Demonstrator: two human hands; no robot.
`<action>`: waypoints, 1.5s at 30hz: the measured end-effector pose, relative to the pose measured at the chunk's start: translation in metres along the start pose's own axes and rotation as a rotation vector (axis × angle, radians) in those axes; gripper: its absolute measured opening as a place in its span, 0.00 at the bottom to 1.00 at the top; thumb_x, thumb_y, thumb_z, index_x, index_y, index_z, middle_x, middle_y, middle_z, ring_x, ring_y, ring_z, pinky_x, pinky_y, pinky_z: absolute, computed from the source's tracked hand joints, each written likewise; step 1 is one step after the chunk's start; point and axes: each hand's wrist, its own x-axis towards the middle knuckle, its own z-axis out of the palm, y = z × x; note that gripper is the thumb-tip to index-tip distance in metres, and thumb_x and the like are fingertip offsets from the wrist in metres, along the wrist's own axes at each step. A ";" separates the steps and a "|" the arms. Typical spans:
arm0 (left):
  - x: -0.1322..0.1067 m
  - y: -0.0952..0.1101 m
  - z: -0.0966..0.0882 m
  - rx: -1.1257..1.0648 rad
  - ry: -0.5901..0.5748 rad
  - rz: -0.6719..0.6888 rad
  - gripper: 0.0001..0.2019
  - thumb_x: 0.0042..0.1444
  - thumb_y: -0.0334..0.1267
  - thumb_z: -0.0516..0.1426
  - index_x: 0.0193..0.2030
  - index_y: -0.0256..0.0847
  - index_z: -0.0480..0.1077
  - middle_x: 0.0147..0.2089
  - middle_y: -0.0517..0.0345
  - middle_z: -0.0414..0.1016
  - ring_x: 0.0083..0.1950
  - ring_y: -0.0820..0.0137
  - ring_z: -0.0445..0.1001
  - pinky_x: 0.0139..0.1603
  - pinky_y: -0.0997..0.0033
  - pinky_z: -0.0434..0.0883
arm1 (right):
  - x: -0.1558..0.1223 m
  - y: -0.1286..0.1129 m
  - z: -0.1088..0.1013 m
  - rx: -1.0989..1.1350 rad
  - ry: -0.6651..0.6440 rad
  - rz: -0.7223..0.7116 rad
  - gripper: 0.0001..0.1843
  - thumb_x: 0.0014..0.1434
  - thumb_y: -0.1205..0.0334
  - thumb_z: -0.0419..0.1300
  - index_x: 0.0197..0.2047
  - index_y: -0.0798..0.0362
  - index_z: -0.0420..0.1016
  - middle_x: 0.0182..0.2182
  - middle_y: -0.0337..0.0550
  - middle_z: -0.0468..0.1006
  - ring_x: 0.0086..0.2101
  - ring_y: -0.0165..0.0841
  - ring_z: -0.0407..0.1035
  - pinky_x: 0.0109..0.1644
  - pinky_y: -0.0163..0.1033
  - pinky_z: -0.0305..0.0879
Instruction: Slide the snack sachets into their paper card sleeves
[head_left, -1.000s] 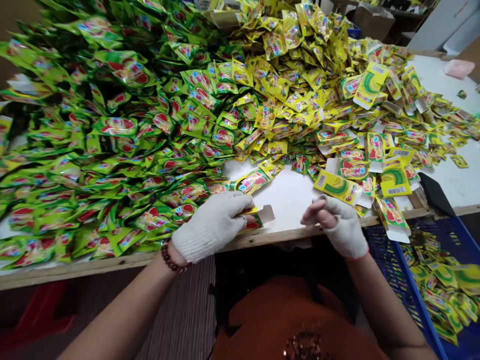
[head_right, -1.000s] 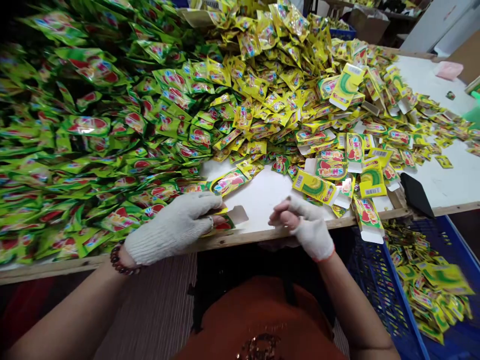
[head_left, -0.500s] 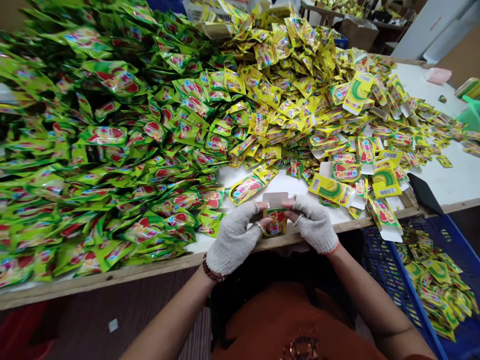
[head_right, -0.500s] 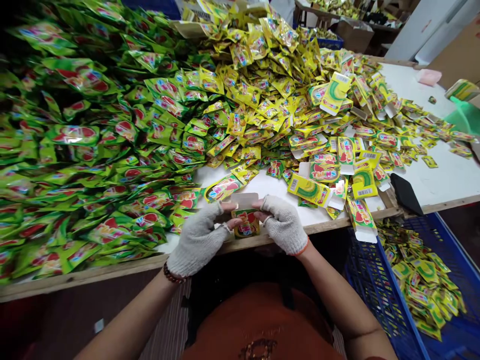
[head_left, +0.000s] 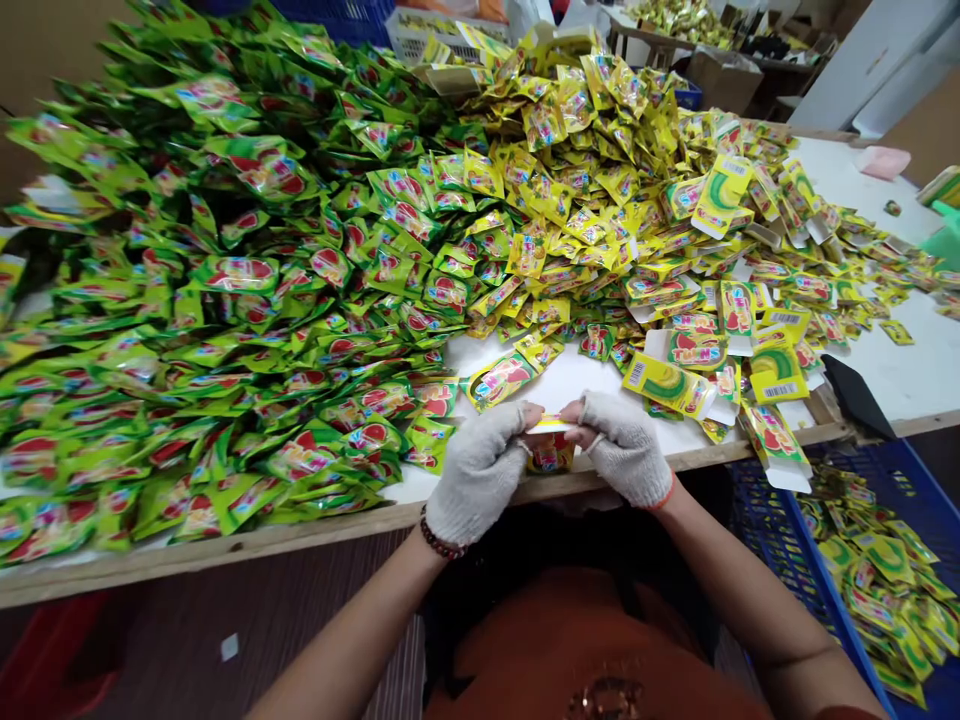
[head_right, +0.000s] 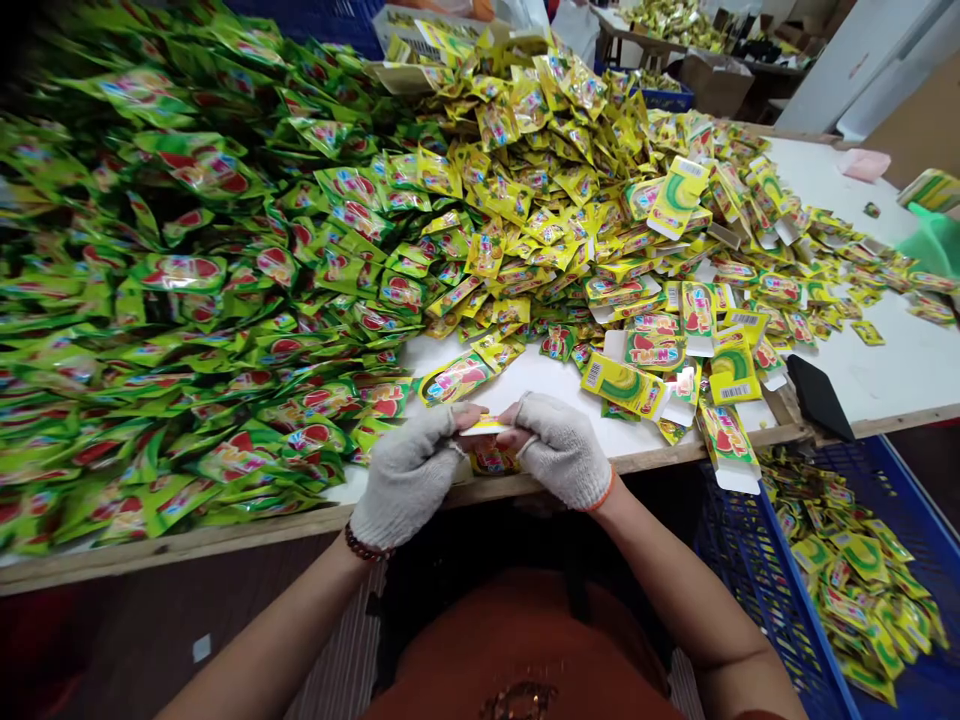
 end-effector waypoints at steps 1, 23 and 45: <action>-0.001 0.002 -0.003 0.046 -0.004 0.052 0.09 0.58 0.36 0.58 0.43 0.40 0.77 0.44 0.53 0.82 0.46 0.64 0.80 0.51 0.64 0.76 | 0.000 -0.003 -0.002 -0.007 -0.003 -0.029 0.08 0.65 0.61 0.58 0.37 0.52 0.78 0.31 0.42 0.78 0.34 0.33 0.73 0.40 0.36 0.69; 0.015 0.024 -0.028 0.139 -0.182 -0.049 0.12 0.62 0.43 0.56 0.37 0.42 0.79 0.34 0.58 0.82 0.35 0.68 0.79 0.37 0.72 0.75 | 0.023 -0.018 -0.018 -0.082 -0.213 0.102 0.12 0.65 0.62 0.58 0.30 0.53 0.78 0.25 0.37 0.75 0.28 0.28 0.69 0.32 0.32 0.64; 0.043 0.011 -0.020 0.604 -0.171 0.110 0.16 0.63 0.41 0.53 0.55 0.39 0.70 0.52 0.43 0.76 0.54 0.56 0.75 0.54 0.59 0.72 | -0.016 -0.002 -0.051 0.164 0.284 0.308 0.05 0.62 0.58 0.61 0.40 0.46 0.78 0.30 0.40 0.78 0.28 0.32 0.72 0.29 0.37 0.68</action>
